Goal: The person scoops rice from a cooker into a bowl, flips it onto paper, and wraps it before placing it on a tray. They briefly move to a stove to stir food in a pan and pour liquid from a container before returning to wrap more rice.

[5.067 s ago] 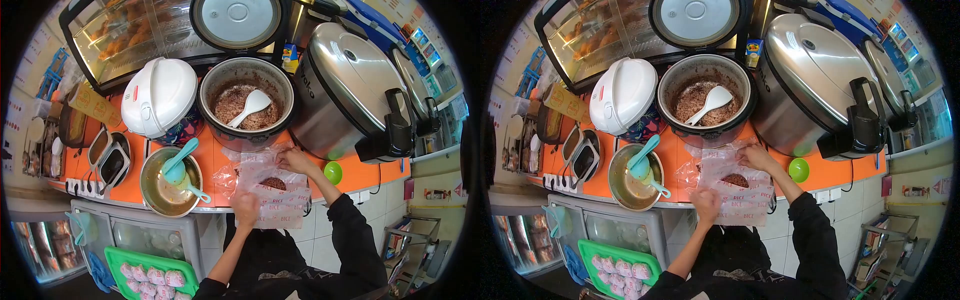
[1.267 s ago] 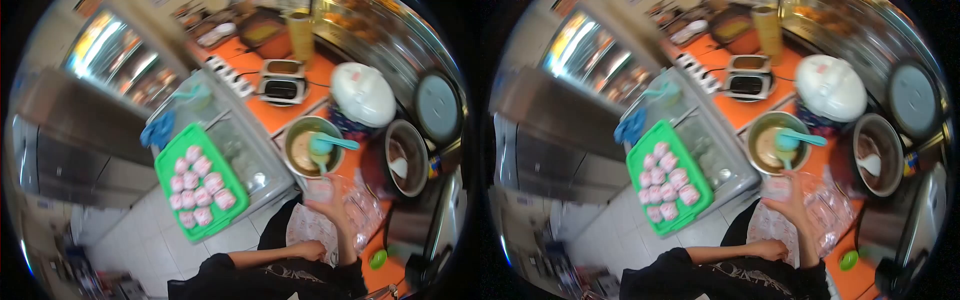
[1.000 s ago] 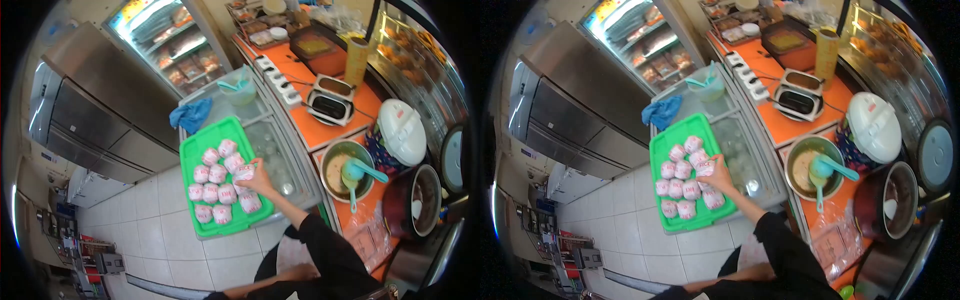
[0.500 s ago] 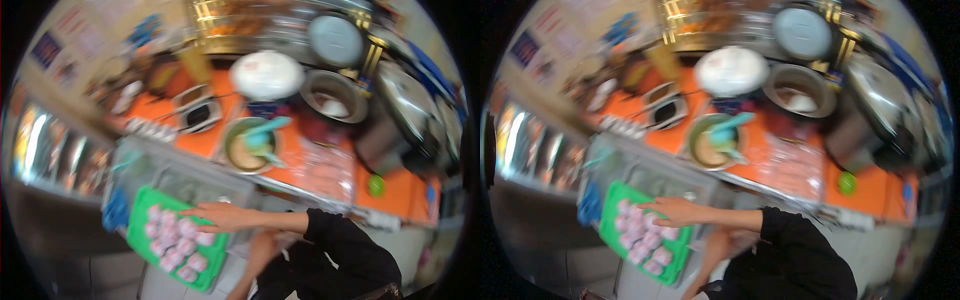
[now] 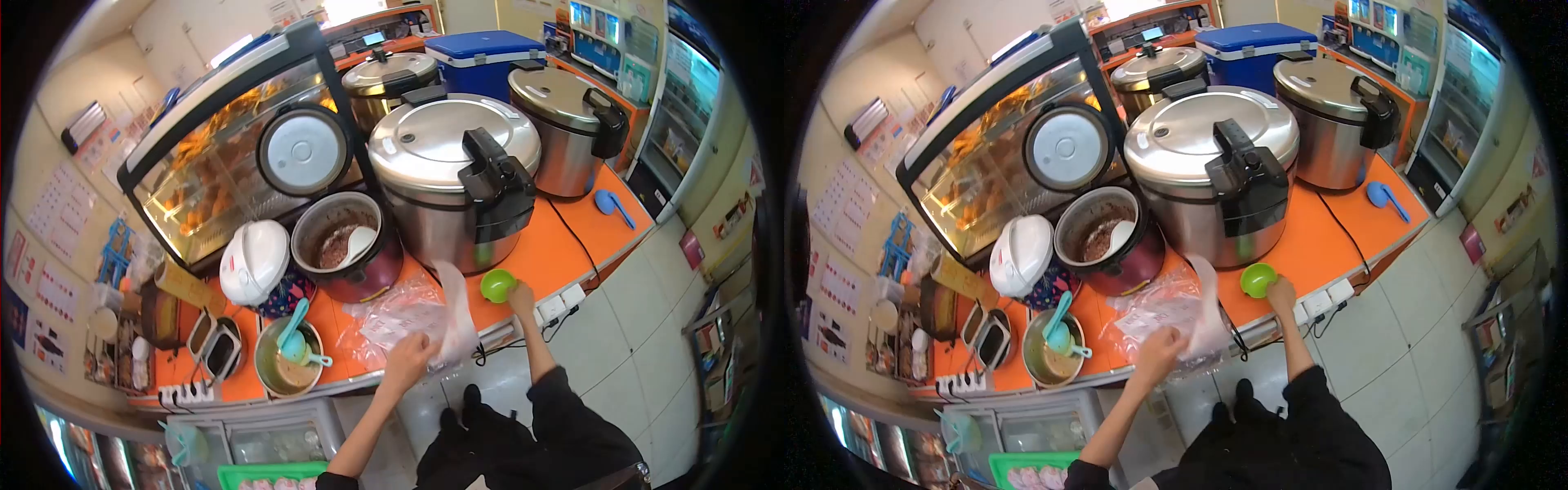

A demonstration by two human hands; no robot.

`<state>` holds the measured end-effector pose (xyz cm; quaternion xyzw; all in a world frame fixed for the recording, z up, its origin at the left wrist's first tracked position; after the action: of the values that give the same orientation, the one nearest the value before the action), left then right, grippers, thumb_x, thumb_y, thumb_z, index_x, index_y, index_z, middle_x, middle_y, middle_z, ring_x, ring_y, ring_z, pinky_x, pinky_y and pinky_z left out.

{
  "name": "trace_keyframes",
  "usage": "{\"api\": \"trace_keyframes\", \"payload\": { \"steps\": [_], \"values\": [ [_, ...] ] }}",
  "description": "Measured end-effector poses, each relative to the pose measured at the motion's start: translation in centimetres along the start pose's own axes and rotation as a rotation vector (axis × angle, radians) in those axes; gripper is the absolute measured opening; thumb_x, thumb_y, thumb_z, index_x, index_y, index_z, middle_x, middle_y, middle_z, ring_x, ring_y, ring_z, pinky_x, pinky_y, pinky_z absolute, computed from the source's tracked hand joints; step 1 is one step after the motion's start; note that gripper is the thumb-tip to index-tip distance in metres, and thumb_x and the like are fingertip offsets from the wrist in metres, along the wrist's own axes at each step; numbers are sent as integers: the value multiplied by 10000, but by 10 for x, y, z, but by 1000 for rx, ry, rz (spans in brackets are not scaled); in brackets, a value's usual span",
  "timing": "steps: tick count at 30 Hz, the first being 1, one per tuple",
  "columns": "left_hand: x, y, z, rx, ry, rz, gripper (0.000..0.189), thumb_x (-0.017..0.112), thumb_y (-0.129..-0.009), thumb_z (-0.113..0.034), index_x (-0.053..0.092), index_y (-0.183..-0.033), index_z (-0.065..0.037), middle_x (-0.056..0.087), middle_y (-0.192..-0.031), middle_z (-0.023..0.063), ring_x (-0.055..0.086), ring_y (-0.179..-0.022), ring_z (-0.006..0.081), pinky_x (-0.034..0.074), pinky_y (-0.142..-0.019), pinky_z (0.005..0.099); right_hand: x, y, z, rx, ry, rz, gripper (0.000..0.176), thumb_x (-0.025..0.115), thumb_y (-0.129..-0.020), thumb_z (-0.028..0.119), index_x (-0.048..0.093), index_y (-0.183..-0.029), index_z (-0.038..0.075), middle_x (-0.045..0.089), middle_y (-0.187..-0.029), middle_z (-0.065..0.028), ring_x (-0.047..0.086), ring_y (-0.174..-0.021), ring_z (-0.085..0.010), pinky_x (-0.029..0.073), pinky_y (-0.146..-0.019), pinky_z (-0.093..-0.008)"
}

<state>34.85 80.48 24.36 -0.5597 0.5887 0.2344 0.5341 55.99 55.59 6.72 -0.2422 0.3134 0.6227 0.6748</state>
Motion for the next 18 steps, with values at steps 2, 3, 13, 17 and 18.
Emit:
{"api": "trace_keyframes", "payload": {
  "steps": [2, 3, 13, 17, 18],
  "values": [
    [40, 17, 28, 99, -55, 87, 322, 529, -698, -42, 618, -988, -149, 502, -877, 75, 527, -868, 250, 441, -759, 365, -66, 48, 46, -25, -160, -173, 324, 460, -806, 153, 560, -1054, -30, 616, -849, -260, 601, -848, -392, 483, -730, -432],
    [55, 30, 44, 116, -81, 114, 333, 518, -707, -44, 614, -1004, -161, 504, -894, 76, 521, -890, 255, 433, -787, 366, -91, 70, 64, -35, -320, -203, 311, 453, -805, 123, 557, -1055, -31, 620, -865, -247, 605, -841, -379, 484, -727, -419],
    [70, 52, 113, 5, -147, 233, 488, 558, -625, -31, 595, -1085, -189, 550, -992, 90, 504, -976, 287, 403, -858, 399, 162, 112, 123, -259, -52, 547, 328, 469, -818, 178, 580, -1084, 21, 647, -865, -207, 648, -665, -284, 520, -572, -407],
    [67, 38, 81, -280, -245, 608, 495, 642, -682, -163, 530, -1162, -111, 535, -1064, 151, 483, -1031, 304, 385, -854, 445, 76, 136, 113, -281, -410, 379, 424, 436, -903, 301, 461, -1257, 67, 625, -995, -208, 639, -788, -308, 514, -677, -415],
    [73, 16, 48, -230, -148, 619, 496, 641, -687, -166, 526, -1166, -110, 532, -1072, 153, 476, -1040, 304, 379, -861, 445, 33, 146, 105, -274, -553, 317, 442, 436, -917, 315, 430, -1285, 71, 629, -979, -203, 636, -793, -301, 513, -697, -407]
  ]
}}
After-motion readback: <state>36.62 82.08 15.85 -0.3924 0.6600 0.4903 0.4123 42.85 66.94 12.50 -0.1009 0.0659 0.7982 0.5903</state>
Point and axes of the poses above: each hand's wrist, its own y-axis away from the middle knuckle, its own x-axis out of the palm, z = x × y, the point moved 6 cm from there along -y, towards the middle knuckle
